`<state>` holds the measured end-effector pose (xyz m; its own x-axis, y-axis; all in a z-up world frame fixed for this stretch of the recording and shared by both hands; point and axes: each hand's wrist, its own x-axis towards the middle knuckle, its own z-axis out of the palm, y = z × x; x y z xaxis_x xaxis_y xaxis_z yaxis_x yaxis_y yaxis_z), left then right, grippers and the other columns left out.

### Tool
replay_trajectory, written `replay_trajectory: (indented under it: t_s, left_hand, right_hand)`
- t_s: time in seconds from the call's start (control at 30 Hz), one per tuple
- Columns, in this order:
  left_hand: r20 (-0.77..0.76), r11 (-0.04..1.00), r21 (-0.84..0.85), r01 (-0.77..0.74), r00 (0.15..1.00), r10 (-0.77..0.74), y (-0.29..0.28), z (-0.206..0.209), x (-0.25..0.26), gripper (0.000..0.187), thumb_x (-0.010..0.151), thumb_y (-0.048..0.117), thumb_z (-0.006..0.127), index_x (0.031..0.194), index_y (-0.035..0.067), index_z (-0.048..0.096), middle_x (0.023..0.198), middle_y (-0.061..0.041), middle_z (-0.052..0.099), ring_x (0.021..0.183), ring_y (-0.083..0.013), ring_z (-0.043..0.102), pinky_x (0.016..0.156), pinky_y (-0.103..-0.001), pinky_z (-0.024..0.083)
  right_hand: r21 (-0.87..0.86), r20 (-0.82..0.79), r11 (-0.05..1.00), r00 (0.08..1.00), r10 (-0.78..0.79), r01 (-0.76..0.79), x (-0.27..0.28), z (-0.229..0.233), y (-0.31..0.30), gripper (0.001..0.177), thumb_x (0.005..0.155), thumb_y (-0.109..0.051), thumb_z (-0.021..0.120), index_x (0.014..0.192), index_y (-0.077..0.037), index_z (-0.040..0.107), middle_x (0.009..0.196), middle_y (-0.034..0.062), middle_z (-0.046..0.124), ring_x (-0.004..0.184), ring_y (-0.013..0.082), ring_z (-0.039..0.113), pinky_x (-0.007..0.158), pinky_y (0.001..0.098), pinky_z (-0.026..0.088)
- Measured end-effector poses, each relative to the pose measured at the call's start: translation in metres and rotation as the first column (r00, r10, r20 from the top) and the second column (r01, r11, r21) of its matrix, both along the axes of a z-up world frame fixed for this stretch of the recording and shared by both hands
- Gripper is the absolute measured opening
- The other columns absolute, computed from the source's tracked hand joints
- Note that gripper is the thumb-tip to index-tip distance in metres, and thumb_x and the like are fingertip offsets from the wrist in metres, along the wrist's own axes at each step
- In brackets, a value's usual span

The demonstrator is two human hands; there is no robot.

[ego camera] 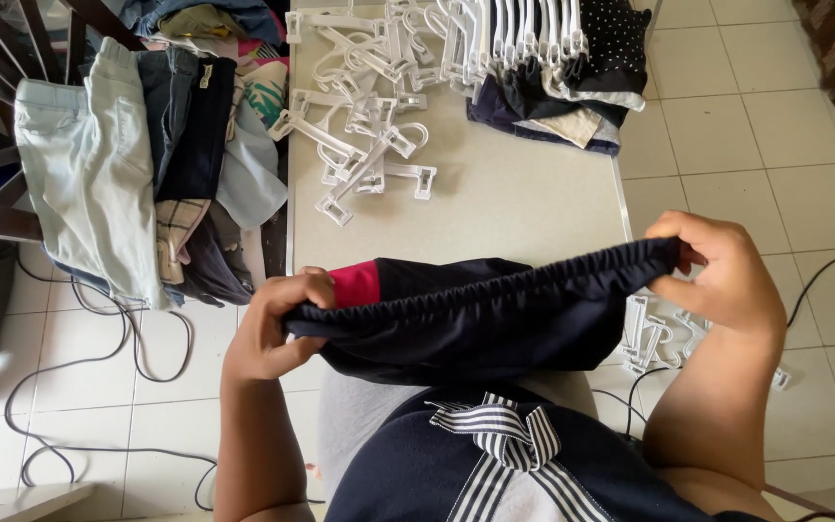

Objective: The person is taking shorts from a pile, spreading them flat on a table, and then attaching them to a plastic hanger using the built-in clips.

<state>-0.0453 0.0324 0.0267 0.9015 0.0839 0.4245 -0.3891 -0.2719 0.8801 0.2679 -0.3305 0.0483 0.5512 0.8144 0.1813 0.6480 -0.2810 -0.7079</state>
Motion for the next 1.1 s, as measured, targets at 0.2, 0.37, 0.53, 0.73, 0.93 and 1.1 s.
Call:
replay_trajectory:
  t_s: [0.2, 0.37, 0.53, 0.73, 0.93, 1.1]
  left_hand:
    - [-0.641, 0.868, 0.489, 0.086, 0.71, 0.291, -0.02, -0.066, 0.016, 0.061, 0.109, 0.054, 0.039, 0.065, 0.013, 0.029, 0.06, -0.001, 0.033, 0.057, -0.0181, 0.047, 0.112, -0.052, 0.025]
    - [-0.741, 0.739, 0.646, 0.191, 0.391, 0.546, -0.052, -0.109, 0.029, 0.072, 0.105, 0.055, 0.027, 0.074, 0.005, 0.069, 0.087, -0.01, 0.07, 0.123, -0.0324, 0.055, 0.121, -0.066, 0.01]
    - [-0.599, 0.632, 0.765, 0.128, 0.504, 0.623, -0.058, -0.173, 0.026, 0.061, 0.102, 0.053, 0.044, 0.098, 0.001, 0.076, 0.113, -0.017, 0.066, 0.109, -0.042, 0.058, 0.094, -0.058, 0.042]
    - [-0.478, 0.531, 0.843, 0.084, 0.568, 0.67, -0.066, -0.211, 0.016, 0.052, 0.1, 0.05, 0.054, 0.085, 0.006, 0.076, 0.099, -0.016, 0.061, 0.078, -0.0375, 0.066, 0.068, -0.048, 0.055]
    - [-0.561, 0.708, 0.656, -0.261, 0.458, 0.689, -0.051, -0.137, 0.023, 0.042, 0.103, 0.037, 0.049, 0.097, -0.003, 0.062, 0.117, -0.023, 0.059, 0.085, -0.0476, 0.066, 0.068, -0.063, 0.052]
    - [0.225, 0.219, 0.514, -0.829, 0.377, 0.899, -0.025, -0.076, 0.014, 0.022, 0.109, 0.008, 0.049, 0.102, -0.007, 0.064, 0.142, -0.017, 0.058, 0.077, -0.0203, 0.065, 0.051, -0.03, 0.044]
  right_hand:
    - [-0.298, 0.126, 0.937, 0.98, -0.152, 0.183, 0.004, -0.021, 0.021, 0.018, 0.069, 0.0, 0.064, 0.083, -0.011, 0.065, 0.076, -0.0037, 0.065, 0.071, 0.0134, 0.054, 0.067, 0.0274, 0.039]
    - [-0.329, 0.0, 0.939, 0.994, -0.106, 0.1, -0.002, -0.037, 0.03, 0.019, 0.067, 0.002, 0.064, 0.081, -0.011, 0.066, 0.077, -0.0051, 0.064, 0.068, 0.0121, 0.052, 0.065, 0.026, 0.038]
    - [-0.261, 0.081, 0.962, 0.995, -0.057, 0.077, -0.001, -0.039, 0.034, 0.02, 0.068, 0.002, 0.063, 0.083, -0.011, 0.065, 0.08, -0.0051, 0.058, 0.069, 0.0136, 0.045, 0.059, 0.0276, 0.035]
    - [-0.186, 0.125, 0.98, 0.991, -0.044, 0.067, -0.003, -0.041, 0.03, 0.027, 0.069, 0.005, 0.062, 0.09, -0.011, 0.068, 0.087, -0.0042, 0.06, 0.068, 0.0142, 0.043, 0.054, 0.0285, 0.033]
    - [0.031, 0.234, 0.998, 0.971, 0.04, -0.049, -0.007, -0.037, 0.028, 0.017, 0.077, 0.011, 0.065, 0.086, -0.004, 0.064, 0.089, 0.0035, 0.061, 0.077, 0.0169, 0.056, 0.068, 0.0281, 0.043]
    - [0.166, 0.431, 0.985, 0.902, -0.026, -0.051, 0.0, -0.038, 0.022, 0.027, 0.08, 0.021, 0.064, 0.092, -0.003, 0.064, 0.1, 0.0087, 0.063, 0.094, 0.0249, 0.061, 0.083, 0.0342, 0.049]
